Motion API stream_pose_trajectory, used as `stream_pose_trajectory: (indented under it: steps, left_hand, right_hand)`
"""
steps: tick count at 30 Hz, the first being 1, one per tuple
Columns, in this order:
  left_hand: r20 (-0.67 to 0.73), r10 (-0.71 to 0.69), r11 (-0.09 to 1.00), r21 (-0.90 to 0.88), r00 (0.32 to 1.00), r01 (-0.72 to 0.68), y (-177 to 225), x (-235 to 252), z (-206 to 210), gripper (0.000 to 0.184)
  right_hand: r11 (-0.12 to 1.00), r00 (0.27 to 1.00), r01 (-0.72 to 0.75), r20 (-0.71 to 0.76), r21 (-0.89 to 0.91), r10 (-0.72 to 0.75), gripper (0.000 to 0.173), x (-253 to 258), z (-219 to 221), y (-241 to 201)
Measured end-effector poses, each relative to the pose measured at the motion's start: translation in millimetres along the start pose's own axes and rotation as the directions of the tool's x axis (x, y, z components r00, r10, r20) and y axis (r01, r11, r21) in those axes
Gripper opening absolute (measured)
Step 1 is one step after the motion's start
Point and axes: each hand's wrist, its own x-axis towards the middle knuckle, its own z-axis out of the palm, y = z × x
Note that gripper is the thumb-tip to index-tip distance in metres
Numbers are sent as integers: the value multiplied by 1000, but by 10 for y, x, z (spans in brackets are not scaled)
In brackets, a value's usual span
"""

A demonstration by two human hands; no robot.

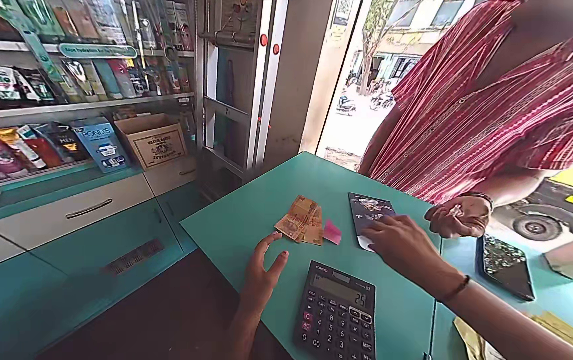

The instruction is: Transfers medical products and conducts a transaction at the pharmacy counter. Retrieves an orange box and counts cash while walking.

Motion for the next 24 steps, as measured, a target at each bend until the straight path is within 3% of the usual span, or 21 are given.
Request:
stream_pose_trajectory:
  steps: [2, 4, 8, 10, 13, 14, 16, 19, 20, 24]
  left_hand:
    - [5, 5, 1000, 8, 1000, -5, -14, -9, -14, 46]
    - [9, 7, 1000, -7, 1000, -7, -27, -13, -35, 44]
    - [53, 31, 999, 39, 998, -33, -51, -14, -42, 43]
    - [81, 41, 994, 101, 996, -49, -50, -20, -38, 41]
    - [108, 36, 986, 156, 993, -53, -32, -25, -28, 41]
    - [119, 34, 983, 174, 992, -54, -24, -33, -29, 41]
    - [131, 38, 978, 199, 991, -64, -15, -34, -37, 42]
    - [113, 58, 979, 190, 992, -79, -33, -35, -25, 40]
    - [102, 66, 980, 180, 993, -84, -39, -37, -17, 39]
    - [82, 67, 987, 142, 994, -78, -41, -50, -24, 36]
  right_hand:
    - [999, 992, 52, 111, 14, -53, 29, 49, 229, -71]
    - [998, 988, 59, 144, -7, -57, 23, 113, 386, -102]
    - [992, 999, -8, -53, 123, 14, 18, 275, 368, -133]
    - [961, 991, -96, -69, 260, 117, 31, 398, 329, -205]
    - [873, 948, -299, 223, 386, 226, 50, 593, 319, -343]
    - [867, 928, -333, 292, 371, 231, 44, 635, 339, -388]
    - [890, 919, -352, 289, 289, 270, 33, 672, 279, -447]
    - [939, 948, -314, -8, 139, 318, 18, 623, 119, -191]
    - [940, 942, -326, -48, 99, 332, 17, 611, 87, -33]
    - [877, 858, -481, 211, 10, 468, 16, 587, 244, 496]
